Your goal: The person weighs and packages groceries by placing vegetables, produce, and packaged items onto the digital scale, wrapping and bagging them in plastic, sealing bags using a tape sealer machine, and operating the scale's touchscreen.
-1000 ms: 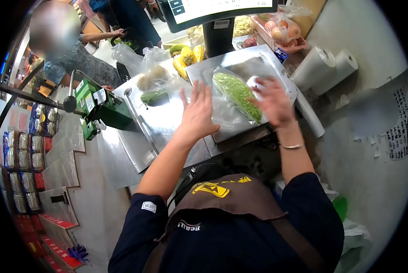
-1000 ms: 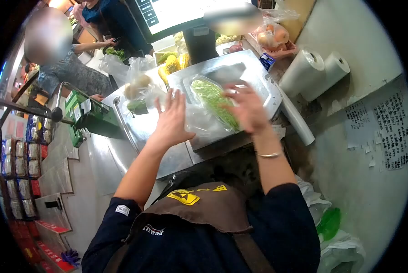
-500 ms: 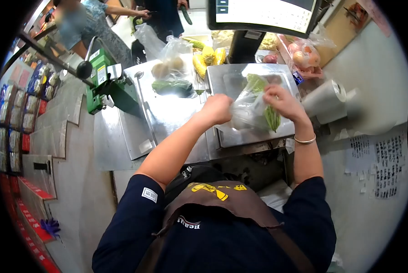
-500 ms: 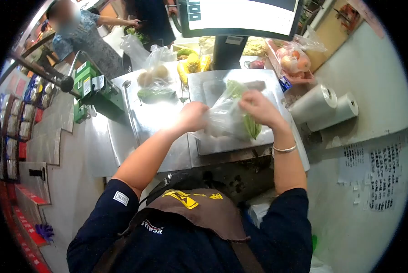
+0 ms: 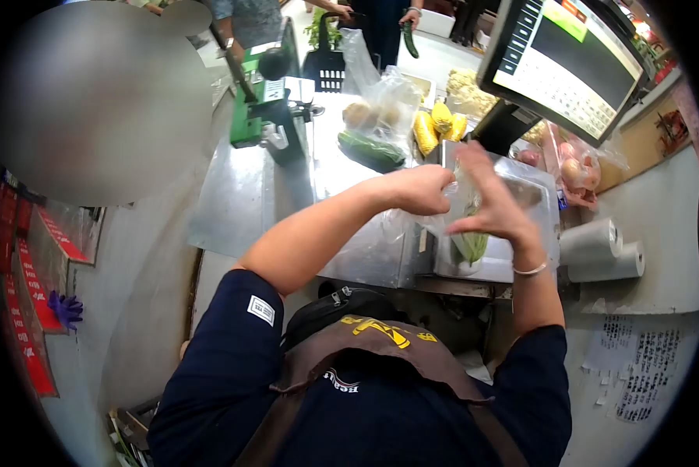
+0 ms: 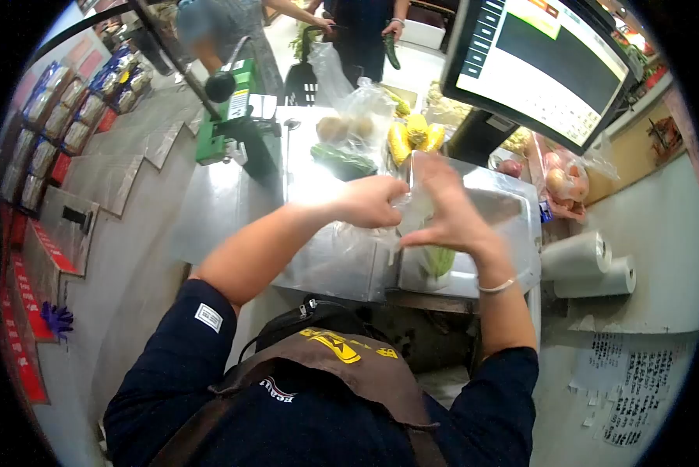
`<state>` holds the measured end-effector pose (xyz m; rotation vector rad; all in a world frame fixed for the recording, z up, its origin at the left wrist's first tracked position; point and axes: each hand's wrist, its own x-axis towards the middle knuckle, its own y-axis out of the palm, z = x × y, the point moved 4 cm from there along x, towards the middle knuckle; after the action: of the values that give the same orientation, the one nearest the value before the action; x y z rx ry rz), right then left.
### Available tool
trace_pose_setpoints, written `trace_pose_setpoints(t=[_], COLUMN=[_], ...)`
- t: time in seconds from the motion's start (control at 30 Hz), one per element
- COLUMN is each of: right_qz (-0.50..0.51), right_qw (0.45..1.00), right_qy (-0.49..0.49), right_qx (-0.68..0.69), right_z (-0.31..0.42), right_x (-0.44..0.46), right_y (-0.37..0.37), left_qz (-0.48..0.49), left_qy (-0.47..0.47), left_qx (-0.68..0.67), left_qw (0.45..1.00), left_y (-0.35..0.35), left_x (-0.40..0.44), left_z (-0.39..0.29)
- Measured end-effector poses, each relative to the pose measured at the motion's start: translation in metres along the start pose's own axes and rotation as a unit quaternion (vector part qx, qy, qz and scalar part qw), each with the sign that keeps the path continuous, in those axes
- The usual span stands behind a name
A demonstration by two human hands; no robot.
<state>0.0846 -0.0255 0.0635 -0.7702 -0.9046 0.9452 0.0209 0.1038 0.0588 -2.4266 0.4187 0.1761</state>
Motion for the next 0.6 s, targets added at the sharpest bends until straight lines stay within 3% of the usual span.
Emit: trace_pose_setpoints(t=[0.03,0.1,0.17,0.2,0.27,0.3,0.33,0.4,0.43,0.47,0.5,0.53,0.57,0.6], right_qz=[0.058,-0.015,-0.079,-0.082,-0.110,-0.134,-0.177,-0.212,-0.238,-0.233,-0.222,-0.194,-0.166,-0.156], right_qw=[0.998,0.996,0.991,0.991,0.977,0.979,0.972,0.969,0.956,0.946,0.955,0.952,0.947,0.948], right_qy=[-0.018,-0.064,-0.083,-0.038,0.036,0.045,0.032,0.111,0.123,0.173,0.168,0.179,0.189,0.092], right_qx=[0.033,0.055,0.073,0.101,0.178,0.148,0.150,0.067,0.120,0.141,0.103,0.152,0.200,0.262], right_z=[0.020,0.015,0.000,0.006,0.022,0.011,0.021,0.041,0.044,0.049,0.047,0.062,0.074,0.082], right_x=[0.018,0.048,0.075,0.089,0.115,0.127,0.141,0.171,0.185,0.199,0.218,0.229,0.236,0.238], right_y=[0.018,0.056,0.084,0.094,0.124,0.157,0.172,0.202,0.216,0.227,0.245,0.244,0.240,0.238], left_qz=[0.010,-0.046,-0.016,-0.008,-0.066,-0.093,-0.137,-0.233,-0.271,-0.334,-0.385,-0.440,-0.510,-0.577], left_qy=[-0.011,0.085,-0.008,-0.061,-0.063,-0.063,-0.061,-0.058,-0.144,-0.114,-0.058,-0.026,-0.027,-0.027], left_qx=[0.000,0.012,0.094,0.103,0.127,0.141,0.139,0.086,-0.054,-0.081,-0.146,-0.219,-0.183,-0.144], left_qw=[1.000,0.995,0.995,0.993,0.988,0.984,0.979,0.967,0.950,0.932,0.909,0.870,0.840,0.804], left_y=[-0.013,-0.033,-0.049,-0.059,-0.085,-0.097,-0.110,-0.138,-0.145,-0.153,-0.162,-0.165,-0.166,-0.166], left_x=[-0.014,-0.038,-0.049,-0.062,-0.089,-0.100,-0.105,-0.112,-0.128,-0.127,-0.136,-0.150,-0.161,-0.173], left_z=[-0.002,0.006,0.035,0.039,0.039,0.042,0.050,0.089,0.093,0.138,0.157,0.168,0.175,0.179])
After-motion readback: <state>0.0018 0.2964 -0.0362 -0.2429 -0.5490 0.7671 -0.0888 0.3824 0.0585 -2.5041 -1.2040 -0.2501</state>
